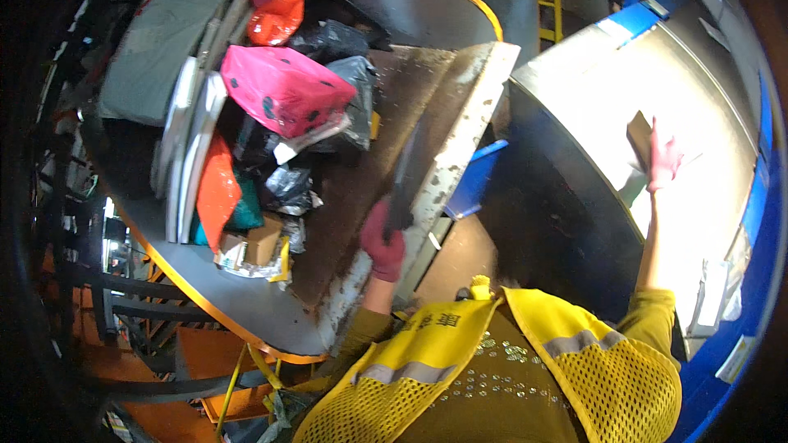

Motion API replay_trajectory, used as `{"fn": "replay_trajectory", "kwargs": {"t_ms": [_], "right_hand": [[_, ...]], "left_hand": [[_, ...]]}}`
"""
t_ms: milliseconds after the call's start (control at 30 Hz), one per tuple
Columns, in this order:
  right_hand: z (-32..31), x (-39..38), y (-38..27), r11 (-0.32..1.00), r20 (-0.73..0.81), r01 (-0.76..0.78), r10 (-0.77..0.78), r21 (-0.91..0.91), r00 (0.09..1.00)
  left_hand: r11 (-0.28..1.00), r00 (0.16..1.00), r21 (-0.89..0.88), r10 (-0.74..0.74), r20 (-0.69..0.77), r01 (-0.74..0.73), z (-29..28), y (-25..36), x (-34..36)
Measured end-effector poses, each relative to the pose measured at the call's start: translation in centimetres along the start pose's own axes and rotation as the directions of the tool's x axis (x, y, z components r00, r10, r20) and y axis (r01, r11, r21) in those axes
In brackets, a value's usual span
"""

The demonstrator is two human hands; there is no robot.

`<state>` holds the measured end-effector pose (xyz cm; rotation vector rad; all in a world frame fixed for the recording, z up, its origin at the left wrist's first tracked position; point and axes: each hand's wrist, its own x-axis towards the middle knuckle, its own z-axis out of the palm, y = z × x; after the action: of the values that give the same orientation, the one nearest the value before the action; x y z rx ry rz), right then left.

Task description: The person repeatedly picks packages from a rotating carousel and places them onto a conveyor belt. They handle various package types including cardboard boxes, plastic mailers, and padded envelopes, moving them one at a time from the carousel to the belt.

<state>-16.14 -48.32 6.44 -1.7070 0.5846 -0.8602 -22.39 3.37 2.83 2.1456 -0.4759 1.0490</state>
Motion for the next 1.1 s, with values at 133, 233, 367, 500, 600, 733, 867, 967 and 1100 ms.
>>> {"fn": "replay_trajectory", "kwargs": {"t_ms": [133, 233, 367, 500, 600, 733, 867, 967, 1100], "right_hand": [[7.0, -14.5, -6.9, 0.514, 0.966, -0.831, 0.02, 0.212, 0.258], [11.3, -20.9, -7.5, 0.586, 0.889, -0.788, 0.241, 0.187, 0.39], [11.6, -21.4, -5.5, 0.67, 0.769, -0.689, 0.275, 0.277, 0.577], [10.6, -20.0, -4.0, 0.731, 0.792, -0.658, 0.288, 0.181, 0.539], [10.0, -19.5, -3.5, 0.74, 0.797, -0.652, 0.288, 0.166, 0.531], [8.1, -17.7, -3.0, 0.626, 0.799, -0.759, 0.36, 0.176, 0.482], [6.0, -14.4, -1.0, 0.417, 0.84, -0.856, 0.305, 0.306, 0.449], [4.3, -9.8, 4.2, 0.194, 0.743, -0.817, 0.341, 0.543, 0.576], [1.0, 0.6, 16.6, 0.456, 0.436, -0.512, 0.269, 0.728, 0.859]], "left_hand": [[0.917, 0.842, 0.01, 0.361, 0.401, -0.398, 1.7, 2.2, 3.2], [0.743, 0.513, -0.137, 0.57, 0.642, -0.655, 3.2, 3.3, 6.6], [0.961, 0.715, 0.036, 0.178, 0.676, -0.274, 1.5, -0.2, 14.9], [0.664, 0.95, 0.713, -0.312, -0.009, 0.225, -1.0, -7.0, 25.9], [0.42, 0.684, 0.645, -0.693, -0.225, 0.638, -2.3, -9.8, 29.3], [0.442, 0.662, 0.555, -0.692, -0.289, 0.705, -1.9, -10.4, 28.2], [0.618, 0.871, 0.63, -0.438, -0.221, 0.471, -1.3, -9.0, 24.5], [0.732, 0.987, 0.662, -0.121, -0.109, 0.163, -0.8, -6.0, 20.5], [0.721, 0.962, 0.678, -0.062, 0.267, -0.142, 1.1, -1.3, 15.0]]}}
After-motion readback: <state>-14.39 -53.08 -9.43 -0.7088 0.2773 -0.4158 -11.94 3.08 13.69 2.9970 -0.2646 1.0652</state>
